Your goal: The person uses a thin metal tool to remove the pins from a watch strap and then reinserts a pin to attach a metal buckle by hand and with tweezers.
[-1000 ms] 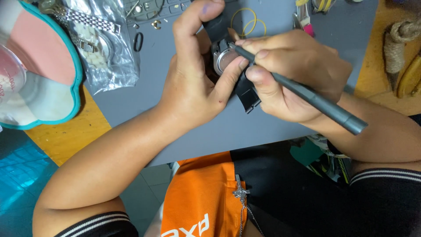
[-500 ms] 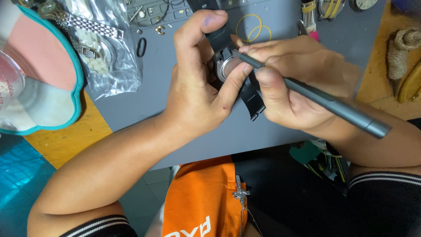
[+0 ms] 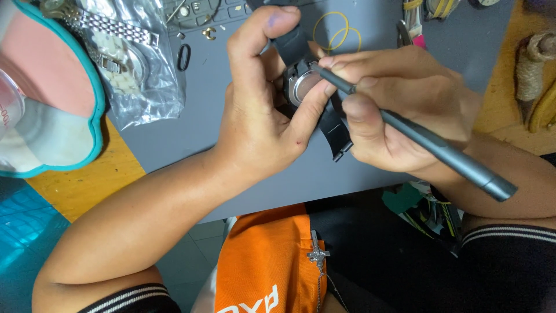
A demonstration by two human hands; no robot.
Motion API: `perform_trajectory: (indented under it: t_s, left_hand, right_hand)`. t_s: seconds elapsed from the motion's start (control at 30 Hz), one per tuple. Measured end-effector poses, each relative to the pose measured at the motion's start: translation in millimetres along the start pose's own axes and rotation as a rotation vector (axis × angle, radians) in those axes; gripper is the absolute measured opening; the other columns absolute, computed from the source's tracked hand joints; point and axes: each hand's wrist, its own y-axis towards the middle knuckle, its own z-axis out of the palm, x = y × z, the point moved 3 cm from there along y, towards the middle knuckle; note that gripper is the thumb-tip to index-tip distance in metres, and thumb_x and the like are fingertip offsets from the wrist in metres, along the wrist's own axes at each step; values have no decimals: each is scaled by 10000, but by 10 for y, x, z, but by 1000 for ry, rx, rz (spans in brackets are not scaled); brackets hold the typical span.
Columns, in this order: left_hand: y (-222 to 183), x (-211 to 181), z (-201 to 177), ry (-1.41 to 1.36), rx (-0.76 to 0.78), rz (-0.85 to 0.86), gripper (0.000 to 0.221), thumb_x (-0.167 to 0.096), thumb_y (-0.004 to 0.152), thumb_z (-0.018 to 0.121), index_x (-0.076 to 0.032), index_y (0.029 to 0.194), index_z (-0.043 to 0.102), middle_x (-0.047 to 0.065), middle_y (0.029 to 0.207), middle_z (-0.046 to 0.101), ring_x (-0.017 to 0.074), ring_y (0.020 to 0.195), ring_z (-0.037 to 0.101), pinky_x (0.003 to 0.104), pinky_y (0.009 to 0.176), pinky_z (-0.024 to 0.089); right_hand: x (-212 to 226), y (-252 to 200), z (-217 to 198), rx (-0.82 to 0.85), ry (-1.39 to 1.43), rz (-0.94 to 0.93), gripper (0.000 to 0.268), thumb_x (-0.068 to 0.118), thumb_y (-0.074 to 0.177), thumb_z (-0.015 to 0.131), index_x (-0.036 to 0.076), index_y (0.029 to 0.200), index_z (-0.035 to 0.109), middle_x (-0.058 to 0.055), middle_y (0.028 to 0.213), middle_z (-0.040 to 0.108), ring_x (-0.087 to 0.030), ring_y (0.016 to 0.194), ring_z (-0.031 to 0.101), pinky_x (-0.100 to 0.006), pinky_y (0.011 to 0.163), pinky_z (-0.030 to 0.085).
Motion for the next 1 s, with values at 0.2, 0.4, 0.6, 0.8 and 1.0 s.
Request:
perform_trajectory:
  t_s: [0.2, 0.4, 0.6, 0.8, 1.0]
  left_hand:
    - [-6, 20, -4, -21, -22, 15, 510, -51, 899, 578, -134, 1196, 172, 46, 1247, 306, 158, 920, 603, 210, 769, 512]
    - [39, 18, -13, -163, -65, -290, 910, -119, 837, 628, -161, 1272, -170, -3, 894, 635, -4, 639, 507, 104, 584, 439]
    - [117, -86, -35, -2, -47, -226, 327, -138, 763, 610, -59, 1053, 484, -37, 739, 523, 19, 606, 425, 132, 575, 417]
    - [143, -70, -37, 46, 11, -260, 412, -205, 785, 577, -44, 1134, 430, -79, 534, 320, 13, 495, 279, 140, 476, 292]
    - [161, -140, -22, 30, -8, -194, 164, -145, 810, 529, -65, 953, 529, -42, 727, 539, 26, 533, 365, 150, 486, 335]
  right_hand:
    - [28, 126, 21, 113, 61, -81, 325, 16, 829, 322, -169, 623, 491, -272, 643, 540, -403, 683, 590, -448, 664, 512]
    - [21, 165, 4, 79, 104, -73, 345, 43, 824, 330, -189, 608, 466, -278, 630, 517, -408, 637, 579, -449, 669, 513]
    - [-21, -5, -89, 134, -269, 2, 320, 118, 891, 351, -94, 888, 590, -187, 900, 594, -343, 825, 607, -379, 750, 476]
    - [-31, 130, -118, 204, 74, 20, 91, -85, 719, 515, -124, 639, 497, -271, 716, 546, -319, 603, 560, -317, 510, 406]
    - [-122, 163, -97, 310, 171, 31, 341, 60, 790, 353, -20, 473, 253, -100, 465, 250, -178, 349, 204, -301, 383, 135]
